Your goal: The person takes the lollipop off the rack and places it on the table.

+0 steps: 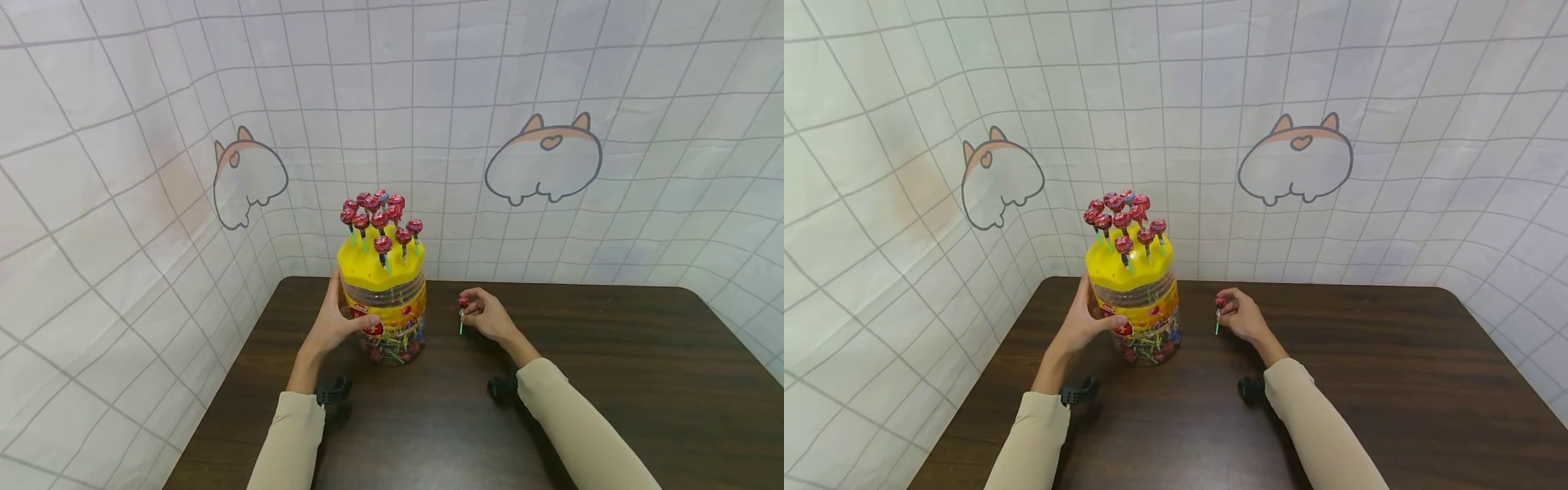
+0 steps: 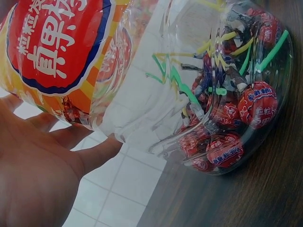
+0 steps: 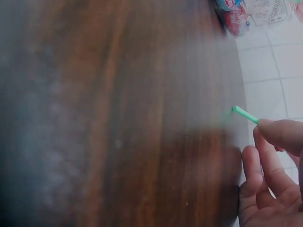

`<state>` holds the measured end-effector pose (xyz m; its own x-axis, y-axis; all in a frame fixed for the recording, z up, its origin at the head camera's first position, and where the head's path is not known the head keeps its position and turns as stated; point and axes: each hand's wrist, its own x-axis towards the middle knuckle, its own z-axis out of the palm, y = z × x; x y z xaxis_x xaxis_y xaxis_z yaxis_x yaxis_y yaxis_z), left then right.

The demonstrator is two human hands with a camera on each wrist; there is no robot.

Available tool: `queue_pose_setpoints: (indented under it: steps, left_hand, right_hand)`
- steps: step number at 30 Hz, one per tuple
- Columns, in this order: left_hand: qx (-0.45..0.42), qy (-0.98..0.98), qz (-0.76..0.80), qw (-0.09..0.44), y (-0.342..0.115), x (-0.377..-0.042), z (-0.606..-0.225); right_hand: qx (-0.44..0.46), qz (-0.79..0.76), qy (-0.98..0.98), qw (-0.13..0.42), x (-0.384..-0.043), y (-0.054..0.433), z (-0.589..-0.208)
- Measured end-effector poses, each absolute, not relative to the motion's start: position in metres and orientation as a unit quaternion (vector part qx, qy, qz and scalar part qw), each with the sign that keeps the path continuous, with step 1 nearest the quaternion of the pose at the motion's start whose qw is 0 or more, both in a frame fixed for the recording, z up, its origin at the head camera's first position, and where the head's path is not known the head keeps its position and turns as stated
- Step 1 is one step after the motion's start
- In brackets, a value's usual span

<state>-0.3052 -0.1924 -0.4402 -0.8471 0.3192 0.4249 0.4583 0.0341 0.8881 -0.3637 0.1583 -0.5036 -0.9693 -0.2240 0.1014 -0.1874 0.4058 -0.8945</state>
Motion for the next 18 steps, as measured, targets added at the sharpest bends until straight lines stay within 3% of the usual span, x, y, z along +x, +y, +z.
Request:
queue_pose_setpoints:
  steps: [18]
  left_hand:
    - [-0.270,-0.717,-0.640,0.051,-0.1935,-0.3061,-0.4420]
  right_hand:
    - [-0.152,-0.492,0.857,0.030,-0.3745,0.1604,-0.5043]
